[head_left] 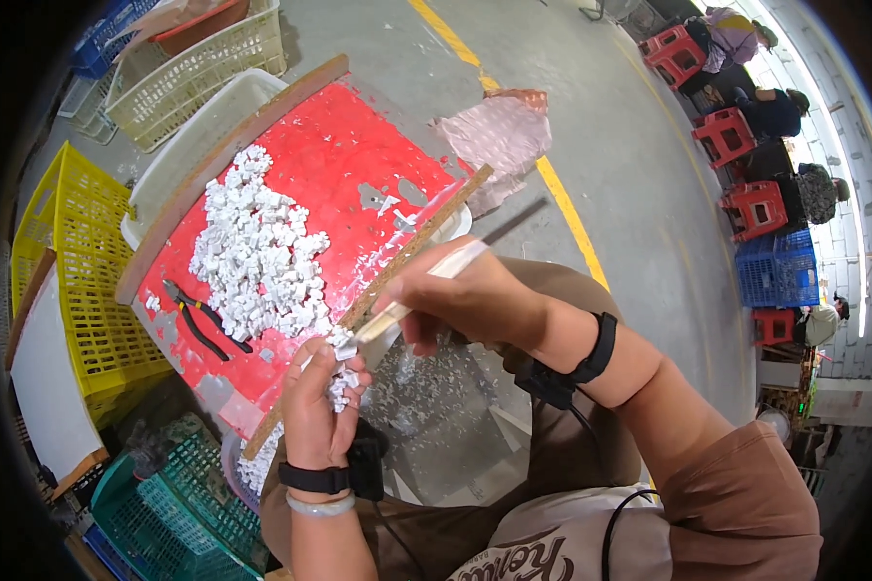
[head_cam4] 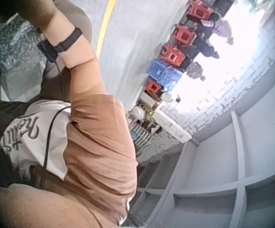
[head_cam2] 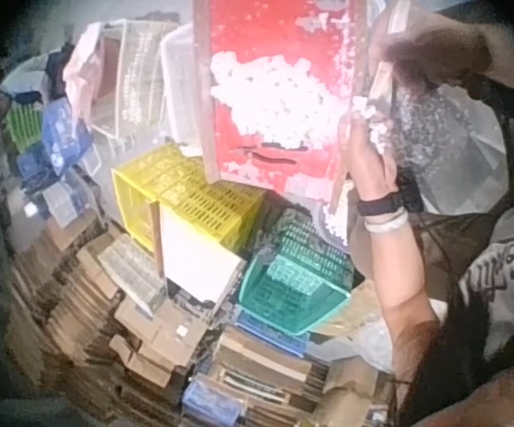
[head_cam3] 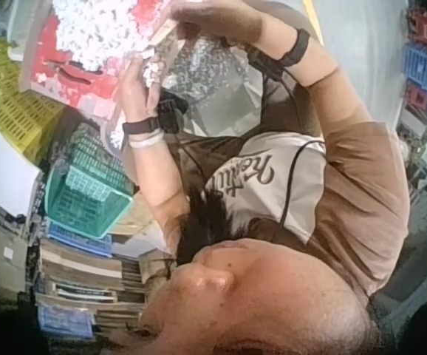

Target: Applying adhesive to small white plastic components and placing them.

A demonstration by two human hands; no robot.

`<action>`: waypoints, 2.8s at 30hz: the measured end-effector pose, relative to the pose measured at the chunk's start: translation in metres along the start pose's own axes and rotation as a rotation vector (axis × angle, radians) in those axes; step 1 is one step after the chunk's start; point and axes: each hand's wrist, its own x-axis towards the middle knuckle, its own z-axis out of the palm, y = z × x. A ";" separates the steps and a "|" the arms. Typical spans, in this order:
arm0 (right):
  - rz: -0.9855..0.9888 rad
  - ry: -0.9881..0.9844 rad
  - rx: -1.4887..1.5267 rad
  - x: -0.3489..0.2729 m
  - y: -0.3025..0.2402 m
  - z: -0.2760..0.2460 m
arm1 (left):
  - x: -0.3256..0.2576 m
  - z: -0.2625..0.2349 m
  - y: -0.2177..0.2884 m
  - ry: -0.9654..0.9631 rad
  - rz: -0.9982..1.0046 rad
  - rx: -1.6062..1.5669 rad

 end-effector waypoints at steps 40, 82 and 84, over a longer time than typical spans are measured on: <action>-0.076 0.160 0.016 0.011 0.006 0.004 | -0.003 0.010 0.012 -0.045 -0.027 -0.324; -0.026 0.074 -0.049 0.028 0.046 0.062 | -0.149 -0.367 -0.141 1.093 0.224 -0.620; -0.039 0.063 -0.050 0.029 0.049 0.060 | -0.154 -0.371 -0.148 0.983 0.213 -0.679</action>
